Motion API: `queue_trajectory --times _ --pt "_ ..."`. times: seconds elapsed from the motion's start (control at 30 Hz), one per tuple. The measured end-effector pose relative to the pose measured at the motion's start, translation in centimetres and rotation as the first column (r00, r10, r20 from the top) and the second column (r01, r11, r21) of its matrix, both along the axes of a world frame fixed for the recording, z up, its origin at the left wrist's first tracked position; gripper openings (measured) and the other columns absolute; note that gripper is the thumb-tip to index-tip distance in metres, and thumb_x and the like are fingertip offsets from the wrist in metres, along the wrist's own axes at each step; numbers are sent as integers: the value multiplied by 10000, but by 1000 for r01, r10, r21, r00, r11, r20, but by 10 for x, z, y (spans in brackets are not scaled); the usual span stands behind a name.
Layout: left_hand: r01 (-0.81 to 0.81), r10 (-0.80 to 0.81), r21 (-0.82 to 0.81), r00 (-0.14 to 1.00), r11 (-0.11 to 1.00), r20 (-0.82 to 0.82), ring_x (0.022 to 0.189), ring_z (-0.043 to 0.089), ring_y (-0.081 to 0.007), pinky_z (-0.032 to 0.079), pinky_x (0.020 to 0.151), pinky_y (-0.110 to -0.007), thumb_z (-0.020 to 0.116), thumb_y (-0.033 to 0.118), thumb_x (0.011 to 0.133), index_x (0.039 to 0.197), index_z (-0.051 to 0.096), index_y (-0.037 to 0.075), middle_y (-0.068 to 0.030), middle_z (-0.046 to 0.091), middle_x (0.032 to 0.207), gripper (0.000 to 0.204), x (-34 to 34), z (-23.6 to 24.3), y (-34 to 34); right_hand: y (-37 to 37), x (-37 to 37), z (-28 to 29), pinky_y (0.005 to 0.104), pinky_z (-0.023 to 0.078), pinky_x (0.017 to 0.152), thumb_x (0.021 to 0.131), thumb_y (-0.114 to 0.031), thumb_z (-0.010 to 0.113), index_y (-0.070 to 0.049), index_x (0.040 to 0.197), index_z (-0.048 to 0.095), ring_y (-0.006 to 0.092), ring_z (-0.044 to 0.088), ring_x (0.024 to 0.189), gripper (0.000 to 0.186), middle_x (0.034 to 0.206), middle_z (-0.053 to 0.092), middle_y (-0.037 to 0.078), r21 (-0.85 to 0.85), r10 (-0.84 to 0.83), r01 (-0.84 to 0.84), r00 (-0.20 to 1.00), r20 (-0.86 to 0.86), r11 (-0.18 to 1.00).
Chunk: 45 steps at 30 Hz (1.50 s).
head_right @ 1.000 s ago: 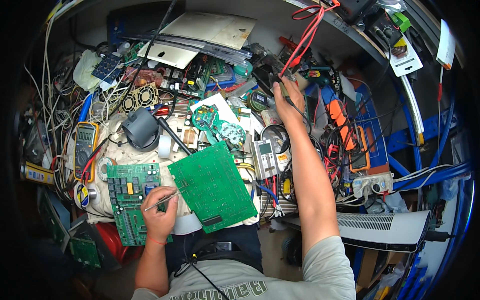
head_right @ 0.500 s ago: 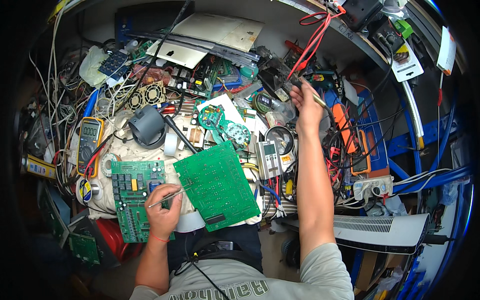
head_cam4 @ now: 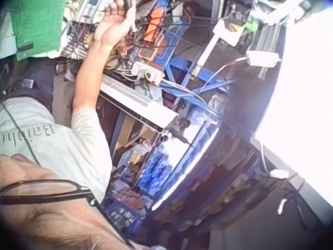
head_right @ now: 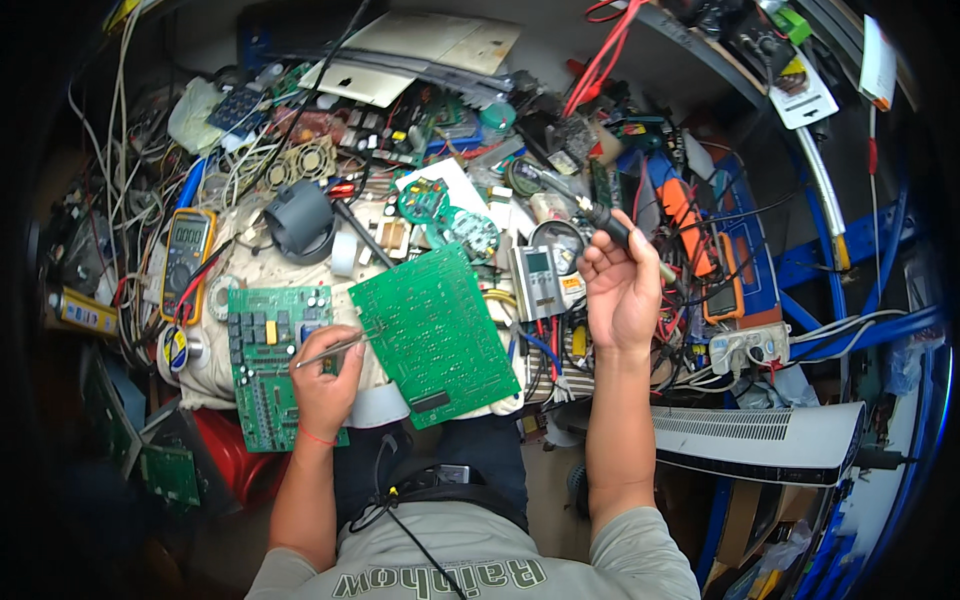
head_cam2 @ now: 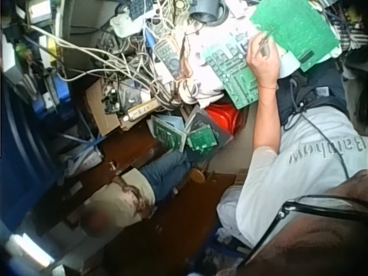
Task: The person solders multiple points on a green circuit board using a soldering iron and solder wire, then uses a multimeter to test continuity on the board. The person also briefly inspects the board with a magnifying glass.
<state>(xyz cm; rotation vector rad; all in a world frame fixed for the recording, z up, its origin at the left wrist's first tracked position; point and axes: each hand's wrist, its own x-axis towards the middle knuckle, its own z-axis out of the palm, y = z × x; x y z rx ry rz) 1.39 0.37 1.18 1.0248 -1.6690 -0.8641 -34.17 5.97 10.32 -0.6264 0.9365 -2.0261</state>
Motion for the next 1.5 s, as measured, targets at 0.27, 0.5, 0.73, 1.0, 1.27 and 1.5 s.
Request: queue_trajectory --times 0.27,0.5,0.73,1.0,1.27,1.5 --pt "16 -19 -86 999 996 -33 870 760 -312 599 771 -380 788 5 858 1014 730 40 -136 758 986 170 0 -7 -4 65 131 -64 326 590 810 1035 -166 655 41 1249 614 209 724 871 300 1037 715 167 277 84 60 873 -481 959" --pt "-4 2 -63 1000 998 -19 913 754 -271 585 840 -362 773 -18 882 1022 720 12 -131 765 1004 153 3 -5 -3 66 165 -101 376 593 793 835 -2 802 17 1182 723 312 733 903 355 1057 730 200 68 11 152 346 -938 986" --pt "-39 34 -114 998 993 -47 909 751 -247 597 811 -344 750 -39 899 1024 709 -3 -136 749 1014 137 2 -9 -5 67 165 -103 374 579 826 848 12 787 19 1184 734 311 716 920 340 1072 722 204 88 54 115 271 -961 989" --pt "-48 43 -76 997 996 -66 902 749 -235 600 795 -332 750 -42 907 1020 702 -15 -133 737 1015 126 2 -9 -4 65 166 -104 366 582 813 840 22 798 13 1189 738 305 720 911 355 1081 726 200 71 37 112 277 -960 991" --pt "-47 41 -104 997 993 -58 900 747 -227 599 788 -323 753 -43 905 1019 702 -13 -129 737 1015 129 2 -11 -5 66 165 -103 368 584 821 842 10 807 19 1184 743 309 725 924 348 1089 727 205 103 70 110 269 -961 989" --pt "-49 44 -96 998 994 -51 891 747 -222 596 786 -323 757 -39 904 1018 704 -11 -126 742 1011 128 2 -9 -4 67 165 -102 367 586 830 845 11 808 32 1181 747 313 729 930 342 1088 732 208 115 78 117 282 -956 986"
